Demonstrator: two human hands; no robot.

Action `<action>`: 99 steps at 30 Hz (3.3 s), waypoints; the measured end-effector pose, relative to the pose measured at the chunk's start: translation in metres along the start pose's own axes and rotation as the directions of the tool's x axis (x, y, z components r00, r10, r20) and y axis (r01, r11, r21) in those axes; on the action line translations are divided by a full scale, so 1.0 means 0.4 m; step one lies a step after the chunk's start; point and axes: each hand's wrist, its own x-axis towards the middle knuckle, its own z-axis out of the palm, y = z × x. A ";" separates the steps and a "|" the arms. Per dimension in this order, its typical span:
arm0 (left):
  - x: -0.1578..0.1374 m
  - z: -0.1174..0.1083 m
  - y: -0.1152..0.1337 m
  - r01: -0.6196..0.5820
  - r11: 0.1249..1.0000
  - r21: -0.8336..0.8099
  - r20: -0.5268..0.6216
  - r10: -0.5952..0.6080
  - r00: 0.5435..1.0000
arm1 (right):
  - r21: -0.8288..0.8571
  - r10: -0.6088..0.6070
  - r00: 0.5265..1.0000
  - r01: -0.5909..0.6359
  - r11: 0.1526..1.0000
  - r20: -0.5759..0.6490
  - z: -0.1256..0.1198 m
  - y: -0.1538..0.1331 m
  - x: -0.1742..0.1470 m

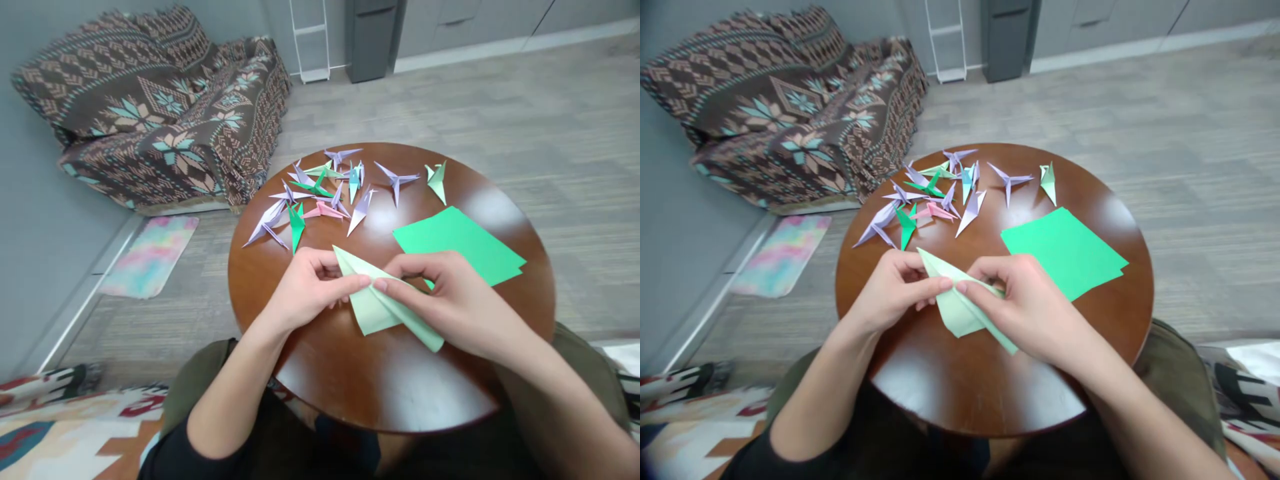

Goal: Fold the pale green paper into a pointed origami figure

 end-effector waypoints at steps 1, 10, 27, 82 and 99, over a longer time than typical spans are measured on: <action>-0.002 0.002 0.002 0.003 1.000 0.013 0.009 -0.003 1.000 | 0.003 -0.005 1.000 0.005 1.000 0.000 0.000 -0.002 0.000; -0.006 0.005 0.007 0.013 0.997 0.070 -0.026 -0.012 1.000 | -0.013 -0.020 1.000 0.020 1.000 -0.003 0.003 -0.004 -0.006; -0.002 -0.027 0.012 -0.039 0.992 0.120 -0.142 0.056 0.988 | -0.078 -0.051 0.995 0.057 0.995 0.084 0.003 0.004 -0.007; -0.008 -0.027 0.039 0.068 0.976 0.209 0.155 -0.101 0.983 | -0.129 -0.023 0.979 0.050 0.990 0.204 0.006 0.013 -0.007; -0.001 -0.095 0.048 -0.008 0.981 0.193 0.032 0.002 0.999 | -0.149 -0.005 0.954 0.052 0.987 0.301 0.001 0.014 -0.009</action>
